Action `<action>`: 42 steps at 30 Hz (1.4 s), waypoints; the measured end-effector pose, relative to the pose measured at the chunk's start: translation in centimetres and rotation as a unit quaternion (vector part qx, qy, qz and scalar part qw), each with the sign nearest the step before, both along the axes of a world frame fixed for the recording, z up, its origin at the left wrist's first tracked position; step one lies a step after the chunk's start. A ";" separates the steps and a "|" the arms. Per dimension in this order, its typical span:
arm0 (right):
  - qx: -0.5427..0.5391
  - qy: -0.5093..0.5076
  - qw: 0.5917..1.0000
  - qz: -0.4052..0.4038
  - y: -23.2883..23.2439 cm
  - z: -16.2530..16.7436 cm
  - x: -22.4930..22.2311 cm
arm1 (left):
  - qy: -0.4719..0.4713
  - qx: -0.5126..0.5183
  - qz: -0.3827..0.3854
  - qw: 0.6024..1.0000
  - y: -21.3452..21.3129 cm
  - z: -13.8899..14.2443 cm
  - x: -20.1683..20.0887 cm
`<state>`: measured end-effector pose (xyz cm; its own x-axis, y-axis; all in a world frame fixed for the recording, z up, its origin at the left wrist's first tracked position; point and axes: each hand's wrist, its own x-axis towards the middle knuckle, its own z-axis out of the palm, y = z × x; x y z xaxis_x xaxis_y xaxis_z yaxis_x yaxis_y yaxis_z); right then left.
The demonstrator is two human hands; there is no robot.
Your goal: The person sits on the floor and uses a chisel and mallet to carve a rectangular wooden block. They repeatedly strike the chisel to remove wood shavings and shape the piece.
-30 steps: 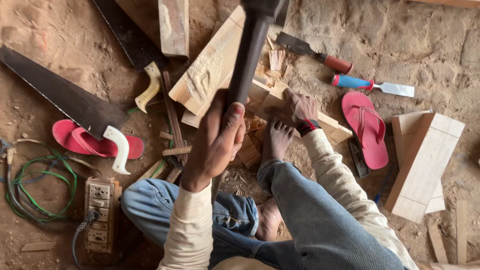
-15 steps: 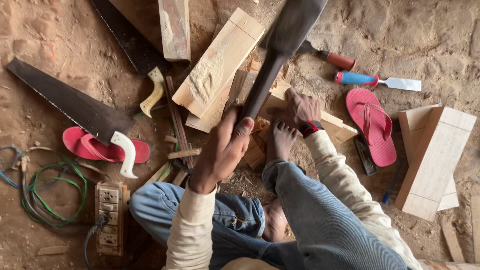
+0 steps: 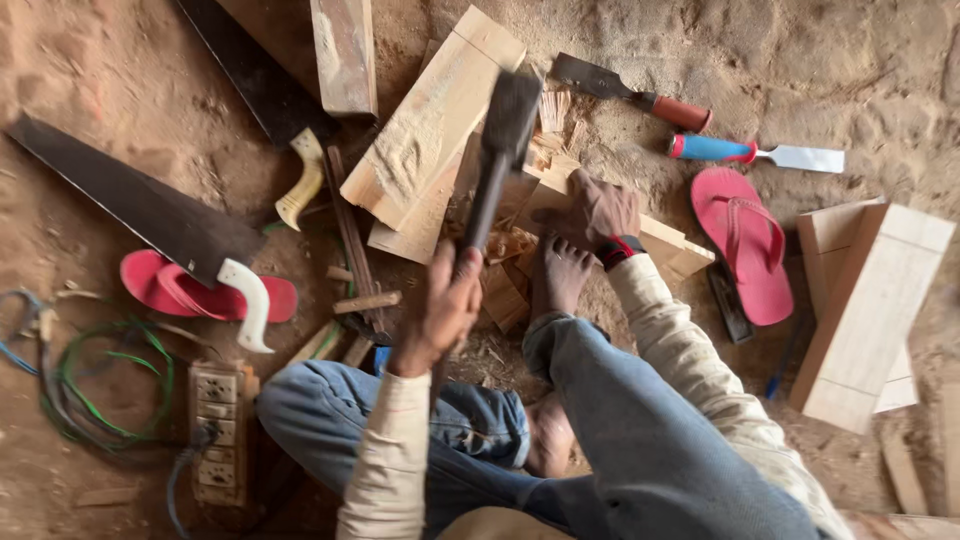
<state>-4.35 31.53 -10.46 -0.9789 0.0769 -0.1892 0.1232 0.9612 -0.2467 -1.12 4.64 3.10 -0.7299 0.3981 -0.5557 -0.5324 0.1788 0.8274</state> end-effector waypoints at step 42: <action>-0.020 -0.042 0.998 -0.031 -0.8 2.2 0.1 | 0.224 0.060 -0.019 0.973 -0.9 4.5 -1.3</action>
<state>-4.30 30.70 -8.28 -0.9534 0.1269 -0.2737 0.2032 0.9406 -0.2719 -2.45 3.73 7.57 -0.8709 0.4729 -0.1337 -0.1094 0.0787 0.9909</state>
